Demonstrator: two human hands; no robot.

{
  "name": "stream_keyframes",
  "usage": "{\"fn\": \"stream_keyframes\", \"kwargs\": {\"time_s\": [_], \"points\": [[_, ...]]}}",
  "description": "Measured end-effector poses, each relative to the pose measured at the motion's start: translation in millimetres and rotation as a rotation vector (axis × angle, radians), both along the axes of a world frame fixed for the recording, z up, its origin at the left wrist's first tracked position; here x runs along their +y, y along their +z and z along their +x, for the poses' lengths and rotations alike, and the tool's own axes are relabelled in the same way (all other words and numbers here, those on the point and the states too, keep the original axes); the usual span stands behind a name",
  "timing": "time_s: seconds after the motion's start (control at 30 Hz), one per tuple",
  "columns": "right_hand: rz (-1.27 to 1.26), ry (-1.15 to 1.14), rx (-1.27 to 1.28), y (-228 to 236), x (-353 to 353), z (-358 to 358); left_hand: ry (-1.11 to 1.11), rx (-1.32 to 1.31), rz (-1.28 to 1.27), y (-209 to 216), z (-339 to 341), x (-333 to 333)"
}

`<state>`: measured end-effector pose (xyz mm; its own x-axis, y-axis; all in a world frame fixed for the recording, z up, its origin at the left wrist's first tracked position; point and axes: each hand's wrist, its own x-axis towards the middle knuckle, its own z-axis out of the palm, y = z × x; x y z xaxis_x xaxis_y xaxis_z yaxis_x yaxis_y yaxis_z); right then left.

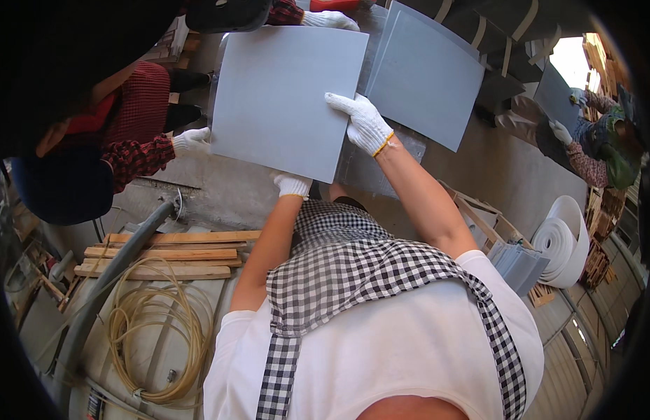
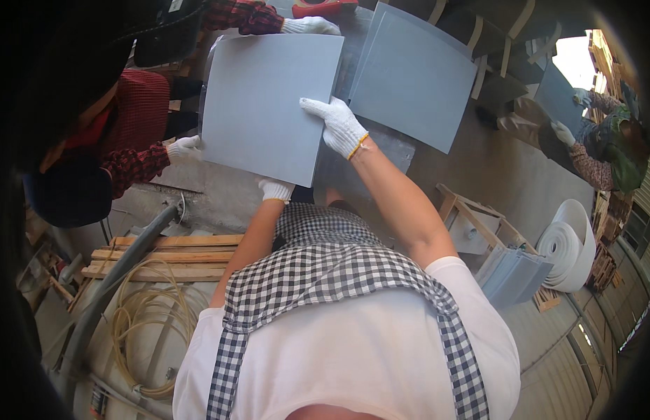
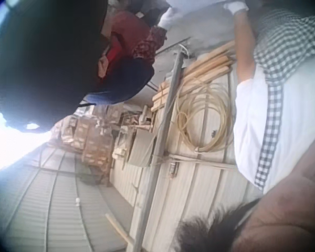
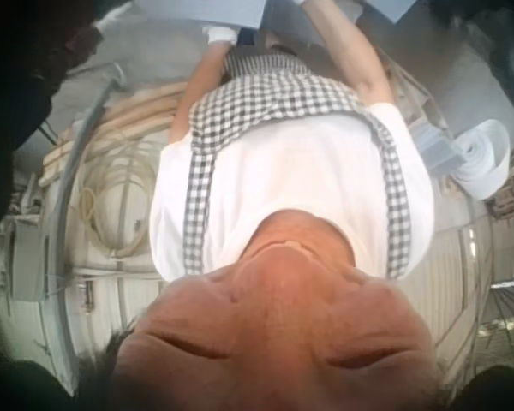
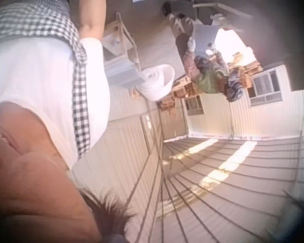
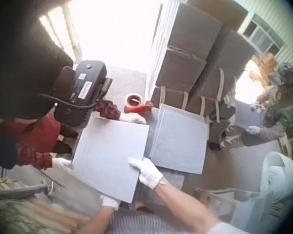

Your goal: The person stacks gray rectangular panels on a wooden pallet, aligns them, and wraps the stack with plastic film. The person then carries the wrapped stack across the yard and places it on another pallet.

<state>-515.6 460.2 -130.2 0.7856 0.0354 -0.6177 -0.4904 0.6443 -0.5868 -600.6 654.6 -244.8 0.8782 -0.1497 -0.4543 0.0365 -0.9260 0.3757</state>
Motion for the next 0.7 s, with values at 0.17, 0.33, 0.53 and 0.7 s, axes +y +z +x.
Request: {"fn": "stream_keyframes", "kwargs": {"time_s": [0.17, 0.33, 0.53, 0.7], "points": [[0.002, -0.028, -0.005, -46.0, -6.6, -3.8, -0.336, -0.278, 0.171, 101.2, -30.2, 3.7], [-0.621, 0.489, 0.091, -42.4, -24.7, 4.2, -0.234, -0.395, -0.082, 87.9, -29.0, 32.9], [-1.296, 0.503, -0.167, 37.8, -48.5, 7.6, -0.132, -0.137, 0.171, 89.6, -12.2, 8.7], [-1.046, 0.415, 0.1, 42.9, -94.7, -51.5, -0.207, 0.075, 0.162, 109.2, 5.3, -3.7]]}}
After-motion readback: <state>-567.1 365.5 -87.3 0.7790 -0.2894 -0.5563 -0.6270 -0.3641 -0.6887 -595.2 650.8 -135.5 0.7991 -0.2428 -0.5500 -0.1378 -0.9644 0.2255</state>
